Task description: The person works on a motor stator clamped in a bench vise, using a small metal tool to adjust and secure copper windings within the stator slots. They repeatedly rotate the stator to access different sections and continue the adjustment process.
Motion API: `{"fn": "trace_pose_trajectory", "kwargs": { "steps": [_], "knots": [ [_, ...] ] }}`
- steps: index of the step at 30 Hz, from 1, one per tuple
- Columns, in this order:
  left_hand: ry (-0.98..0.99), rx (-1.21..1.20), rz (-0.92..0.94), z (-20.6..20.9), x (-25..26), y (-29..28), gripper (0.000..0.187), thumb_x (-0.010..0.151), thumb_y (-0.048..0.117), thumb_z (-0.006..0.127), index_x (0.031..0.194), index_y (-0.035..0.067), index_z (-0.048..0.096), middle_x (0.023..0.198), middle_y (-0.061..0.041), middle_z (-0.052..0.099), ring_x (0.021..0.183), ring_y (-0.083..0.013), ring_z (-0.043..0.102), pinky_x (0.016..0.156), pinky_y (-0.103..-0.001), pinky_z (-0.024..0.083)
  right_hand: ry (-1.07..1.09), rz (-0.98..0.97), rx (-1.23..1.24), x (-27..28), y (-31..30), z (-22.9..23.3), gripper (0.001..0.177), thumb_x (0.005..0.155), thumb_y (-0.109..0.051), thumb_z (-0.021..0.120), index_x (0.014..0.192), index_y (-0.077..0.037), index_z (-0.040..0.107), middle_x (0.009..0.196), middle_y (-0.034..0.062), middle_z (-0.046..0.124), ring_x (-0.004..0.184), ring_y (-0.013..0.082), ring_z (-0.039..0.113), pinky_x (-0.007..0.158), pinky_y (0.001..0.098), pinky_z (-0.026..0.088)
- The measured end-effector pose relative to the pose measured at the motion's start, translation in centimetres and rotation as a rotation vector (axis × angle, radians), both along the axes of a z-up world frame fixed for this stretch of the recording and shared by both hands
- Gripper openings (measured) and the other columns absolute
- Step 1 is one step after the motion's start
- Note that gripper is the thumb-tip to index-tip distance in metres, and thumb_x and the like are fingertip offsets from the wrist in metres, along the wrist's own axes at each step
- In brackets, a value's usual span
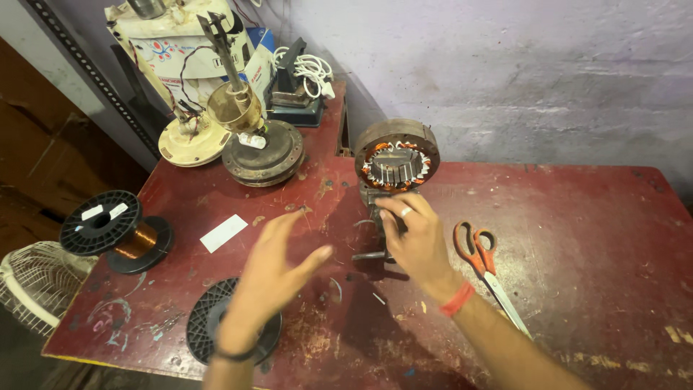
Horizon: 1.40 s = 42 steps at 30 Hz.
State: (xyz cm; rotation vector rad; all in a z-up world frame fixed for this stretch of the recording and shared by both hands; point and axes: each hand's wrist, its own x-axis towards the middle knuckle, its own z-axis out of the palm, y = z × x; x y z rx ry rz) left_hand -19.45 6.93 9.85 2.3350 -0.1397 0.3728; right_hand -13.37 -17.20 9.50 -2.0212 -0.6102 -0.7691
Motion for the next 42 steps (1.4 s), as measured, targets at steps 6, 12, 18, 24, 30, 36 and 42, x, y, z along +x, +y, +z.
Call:
{"fn": "trace_pose_trajectory", "kwargs": {
  "steps": [6,12,18,24,30,36,42],
  "knots": [
    [0.026,0.036,-0.178,1.3,3.6,-7.1,0.066,0.081,0.036,0.081,0.130,-0.004,0.059,0.119,-0.024,0.067,0.113,-0.0386,0.064,0.095,-0.044,0.050,-0.055,0.051,-0.211,2.8,-0.3,0.1,0.028,0.085,-0.001,0.071,0.112,-0.006,0.074,0.099,0.0127,0.063,0.094,0.0324,0.063,0.080,0.0423,0.053],
    [0.549,0.084,-0.259,3.3,2.4,-6.9,0.041,0.081,0.029,0.077,0.111,0.002,0.069,0.085,-0.016,0.074,0.082,-0.0333,0.074,0.079,-0.043,0.056,-0.034,0.072,-0.218,3.2,-0.6,-0.3,0.025,0.085,-0.006,0.076,0.110,-0.009,0.077,0.095,0.0101,0.062,0.091,0.0299,0.062,0.078,0.0412,0.051],
    [0.402,0.200,-0.409,5.7,-0.2,-5.0,0.019,0.083,0.023,0.073,0.097,0.010,0.079,0.090,-0.011,0.075,0.094,-0.0286,0.068,0.086,-0.040,0.052,-0.018,0.052,-0.217,3.4,-0.5,-0.5,0.022,0.084,-0.007,0.078,0.106,-0.009,0.078,0.094,0.0085,0.062,0.088,0.0283,0.061,0.076,0.0406,0.051],
    [0.067,0.284,-0.414,6.9,-1.8,-2.9,0.016,0.084,0.022,0.071,0.094,0.012,0.079,0.112,-0.006,0.072,0.117,-0.0312,0.056,0.101,-0.046,0.037,-0.042,0.039,-0.189,3.3,-0.4,-0.7,0.014,0.084,-0.008,0.079,0.097,-0.008,0.078,0.093,0.0085,0.064,0.088,0.0287,0.062,0.076,0.0400,0.051],
    [0.064,0.126,-0.425,7.2,-1.0,-3.0,0.032,0.089,0.032,0.072,0.111,0.008,0.073,0.120,-0.009,0.071,0.132,-0.0275,0.060,0.123,-0.050,0.023,-0.006,0.035,-0.112,3.7,-0.3,-0.7,0.019,0.084,-0.007,0.080,0.103,-0.008,0.078,0.094,0.0080,0.067,0.088,0.0273,0.066,0.077,0.0382,0.053],
    [0.099,-0.043,-0.190,5.7,2.6,-3.1,0.104,0.065,0.051,0.089,0.145,0.002,0.044,0.150,-0.019,0.047,0.142,-0.0324,0.045,0.115,-0.046,0.036,0.167,0.101,0.238,4.7,-3.3,-2.9,0.033,0.087,0.001,0.075,0.118,-0.008,0.071,0.111,0.0057,0.071,0.096,0.0125,0.071,0.083,0.0299,0.060],
    [0.004,-0.582,-0.329,1.0,12.1,-4.6,0.126,0.057,0.030,0.099,0.158,0.005,0.028,0.161,-0.016,0.044,0.151,-0.0282,0.037,0.123,-0.047,0.025,0.253,0.381,0.703,8.2,-6.0,-3.7,0.100,0.079,0.007,0.080,0.158,-0.012,0.022,0.139,0.0136,0.054,0.127,0.0236,0.058,0.111,0.0382,0.051]
  ]
}}
